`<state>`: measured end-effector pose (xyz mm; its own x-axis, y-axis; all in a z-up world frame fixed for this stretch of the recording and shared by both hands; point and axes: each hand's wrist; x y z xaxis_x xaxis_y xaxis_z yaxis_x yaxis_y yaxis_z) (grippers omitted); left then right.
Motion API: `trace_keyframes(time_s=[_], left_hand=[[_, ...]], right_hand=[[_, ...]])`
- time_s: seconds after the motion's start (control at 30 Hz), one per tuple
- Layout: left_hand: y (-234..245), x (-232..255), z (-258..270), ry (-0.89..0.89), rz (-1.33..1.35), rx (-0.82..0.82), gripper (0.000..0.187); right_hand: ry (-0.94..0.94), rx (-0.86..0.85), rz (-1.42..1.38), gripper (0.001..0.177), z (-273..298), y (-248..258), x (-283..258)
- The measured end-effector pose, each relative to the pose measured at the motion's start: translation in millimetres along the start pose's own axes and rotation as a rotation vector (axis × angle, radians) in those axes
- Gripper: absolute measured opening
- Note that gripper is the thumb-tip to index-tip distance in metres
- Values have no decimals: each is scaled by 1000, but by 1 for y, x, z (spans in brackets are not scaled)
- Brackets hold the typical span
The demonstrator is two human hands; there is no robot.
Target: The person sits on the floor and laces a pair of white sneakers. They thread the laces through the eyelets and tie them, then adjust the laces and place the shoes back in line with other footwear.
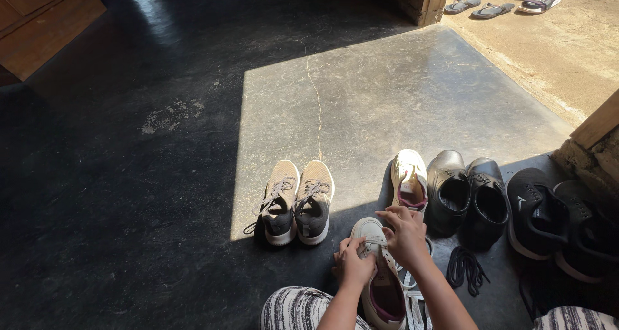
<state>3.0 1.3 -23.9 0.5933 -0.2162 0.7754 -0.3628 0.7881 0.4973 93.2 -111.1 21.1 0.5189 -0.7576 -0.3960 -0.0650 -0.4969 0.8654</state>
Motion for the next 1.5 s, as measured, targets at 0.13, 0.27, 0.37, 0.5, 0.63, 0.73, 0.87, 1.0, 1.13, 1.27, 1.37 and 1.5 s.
trace_keyframes(time_s=[0.13,0.27,0.37,0.5,0.63,0.73,0.87,1.0,1.13,1.27,1.37,1.5], left_hand=[[-1,0,3,-32,24,19,52],[8,7,8,-20,-1,-18,49],[13,13,15,-23,-4,-41,52],[16,22,20,21,-26,-56,54],[14,14,17,-14,-28,-58,57],[12,10,13,-63,-18,-44,59],[14,14,21,-24,-40,-71,74],[28,11,45,-3,-119,-165,105],[36,0,55,-7,-222,-318,97],[26,-8,46,-23,-231,-315,74],[18,-12,42,-27,-195,-238,64],[17,-13,36,-71,-168,-105,44]], right_hand=[[72,-197,13,23,8,-27,-8],[75,-233,10,10,8,-41,-7],[64,-293,78,23,10,-47,-5],[-38,-236,-156,16,3,-43,-11],[-154,-162,-525,6,-15,-18,-11],[-233,-265,-548,12,-29,12,2],[-251,-452,-269,18,-18,31,37],[-217,-454,-19,21,11,6,63],[-242,-541,160,53,27,-25,70],[-280,-641,206,55,41,-53,70],[-138,-674,99,29,56,-62,88],[-90,-1290,9,25,78,-57,107]])
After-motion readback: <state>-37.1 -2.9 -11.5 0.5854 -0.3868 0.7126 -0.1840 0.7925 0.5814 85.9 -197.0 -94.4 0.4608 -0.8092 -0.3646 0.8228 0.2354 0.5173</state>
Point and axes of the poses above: each hand's wrist, its own z-axis away from the middle knuckle, its own y-axis out of the back of the hand, x = y × z, and after that the axes turned 7 degrees about z, right-handed
